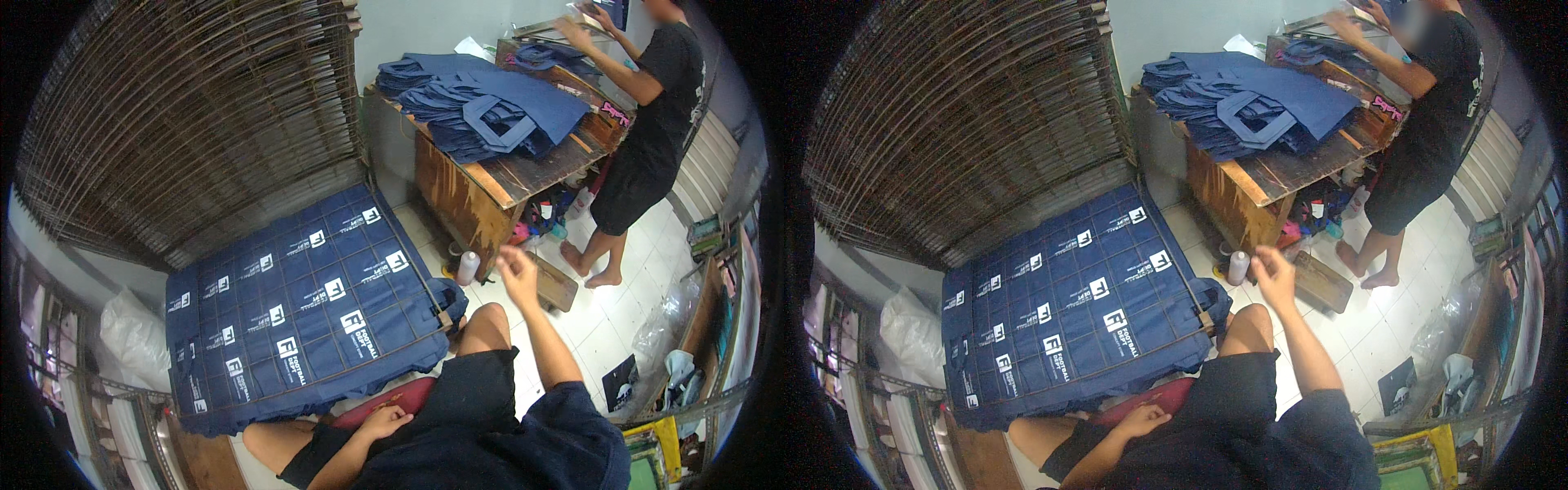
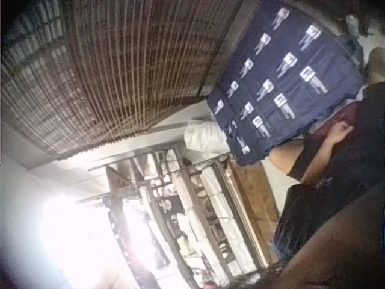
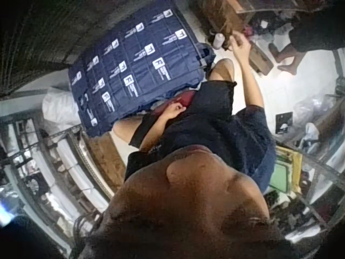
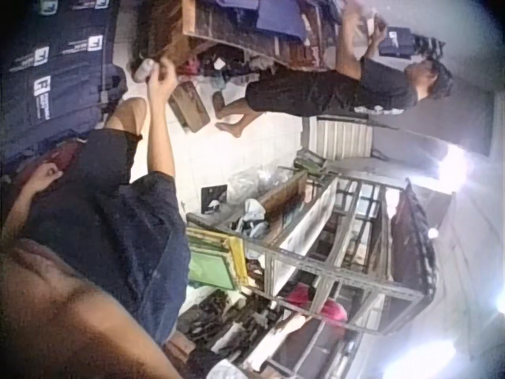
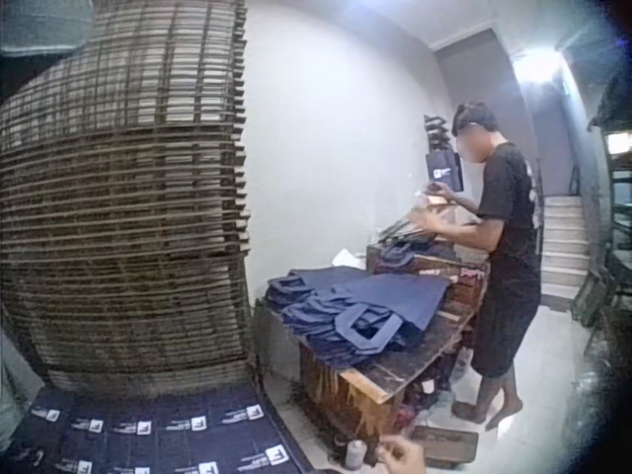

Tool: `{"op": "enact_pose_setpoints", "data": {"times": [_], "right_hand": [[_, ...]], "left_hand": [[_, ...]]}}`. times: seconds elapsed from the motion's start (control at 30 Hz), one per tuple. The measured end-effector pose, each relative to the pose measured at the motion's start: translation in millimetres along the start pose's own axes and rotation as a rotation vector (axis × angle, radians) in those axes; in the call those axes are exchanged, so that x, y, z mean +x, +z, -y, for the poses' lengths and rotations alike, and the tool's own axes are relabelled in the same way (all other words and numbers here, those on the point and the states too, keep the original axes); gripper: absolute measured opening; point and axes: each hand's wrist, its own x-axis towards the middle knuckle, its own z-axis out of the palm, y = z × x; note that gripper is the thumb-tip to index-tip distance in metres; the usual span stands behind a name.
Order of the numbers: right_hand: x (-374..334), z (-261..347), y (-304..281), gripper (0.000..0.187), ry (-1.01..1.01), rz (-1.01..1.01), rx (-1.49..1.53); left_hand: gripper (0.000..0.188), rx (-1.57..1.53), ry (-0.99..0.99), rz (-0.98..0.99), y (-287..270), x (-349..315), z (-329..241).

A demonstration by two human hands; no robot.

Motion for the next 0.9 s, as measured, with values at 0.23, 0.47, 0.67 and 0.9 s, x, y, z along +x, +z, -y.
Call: {"op": "enact_pose_setpoints", "data": {"times": [0.23,0.47,0.67,0.9], "right_hand": [[148.9,79.6,-46.3,0.024,-0.235,-0.228,0.107],[296.1,92.4,-90.8,0.067,0.152,-0.281,0.837],[378.8,62.9,-71.3,0.076,0.504,-0.292,1.040],[372.8,72.9,-22.3,0.049,0.068,-0.279,-0.861]], "left_hand": [[0.048,0.009,-0.121,-0.007,0.5,-6.1,-7.5],[0.049,0.064,-0.116,-0.059,7.4,0.4,-1.3],[0.045,0.068,-0.107,-0.123,7.8,-3.9,-5.7],[0.045,0.006,-0.094,-0.110,13.3,-3.0,8.6]]}}
